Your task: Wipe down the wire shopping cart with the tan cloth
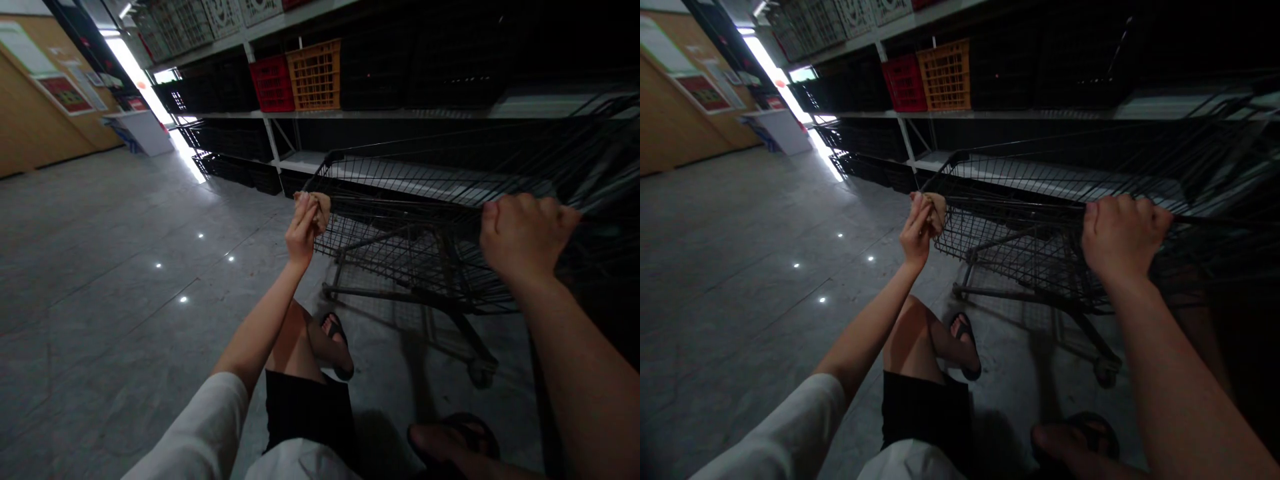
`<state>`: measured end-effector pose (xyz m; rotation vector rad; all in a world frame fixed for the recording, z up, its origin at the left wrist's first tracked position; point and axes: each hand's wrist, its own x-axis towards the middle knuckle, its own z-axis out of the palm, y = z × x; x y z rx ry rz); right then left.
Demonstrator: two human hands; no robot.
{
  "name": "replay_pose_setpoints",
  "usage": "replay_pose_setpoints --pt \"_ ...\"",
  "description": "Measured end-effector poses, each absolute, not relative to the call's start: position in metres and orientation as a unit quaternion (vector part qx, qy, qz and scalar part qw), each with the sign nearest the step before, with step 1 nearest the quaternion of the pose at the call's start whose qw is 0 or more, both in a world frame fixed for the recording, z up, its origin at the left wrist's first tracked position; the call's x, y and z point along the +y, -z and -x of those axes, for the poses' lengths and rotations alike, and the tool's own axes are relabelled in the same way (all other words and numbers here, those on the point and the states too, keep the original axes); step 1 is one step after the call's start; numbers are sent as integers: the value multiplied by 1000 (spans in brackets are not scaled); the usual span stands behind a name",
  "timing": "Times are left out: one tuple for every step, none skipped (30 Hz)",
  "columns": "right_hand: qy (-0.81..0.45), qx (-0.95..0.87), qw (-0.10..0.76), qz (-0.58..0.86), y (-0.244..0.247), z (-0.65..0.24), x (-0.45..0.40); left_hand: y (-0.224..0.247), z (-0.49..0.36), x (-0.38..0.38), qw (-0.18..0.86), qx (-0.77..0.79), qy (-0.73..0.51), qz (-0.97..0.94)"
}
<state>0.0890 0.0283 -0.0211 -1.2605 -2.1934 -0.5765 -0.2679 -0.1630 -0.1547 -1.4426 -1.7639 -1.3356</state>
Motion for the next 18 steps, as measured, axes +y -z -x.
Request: replay_pose_setpoints --pt "212 -814 273 468 21 -89 26 152 267 -156 259 -646 511 505" --pt "208 -818 273 462 22 -90 25 153 265 -150 261 -644 527 489" --pt "205 -821 273 457 22 -90 23 159 262 -144 254 -645 540 478" --pt "205 -823 271 455 22 -90 23 168 259 -140 239 -649 550 468" --pt "208 -824 265 456 22 -90 23 179 257 -138 219 -657 554 461" --pt "214 -824 255 459 23 -89 25 192 255 -137 199 -668 553 457" --pt "222 -822 246 464 25 -89 28 204 254 -137 183 -677 549 455" --pt "231 -818 241 468 26 -88 31 214 255 -138 172 -684 544 454" --pt "238 -816 240 469 27 -87 34 221 256 -140 165 -689 539 456" --pt "243 -815 241 467 28 -85 36 226 259 -143 153 -694 534 458" --pt "247 -814 243 466 28 -84 37 228 262 -146 138 -698 531 459" --pt "247 -813 246 466 28 -83 37 227 265 -150 121 -703 530 459" --pt "243 -813 249 468 27 -83 36 225 268 -155 105 -707 530 456" --pt "233 -816 251 465 26 -83 35 222 270 -160 92 -711 533 450" --pt "218 -822 256 459 24 -84 33 218 272 -166 84 -715 537 440" --pt "200 -832 261 448 22 -85 31 213 274 -172 84 -717 542 430" --pt "183 -841 266 435 21 -87 31 206 276 -177 91 -718 547 421" --pt "169 -850 266 422 20 -88 30 198 279 -180 98 -717 553 413"
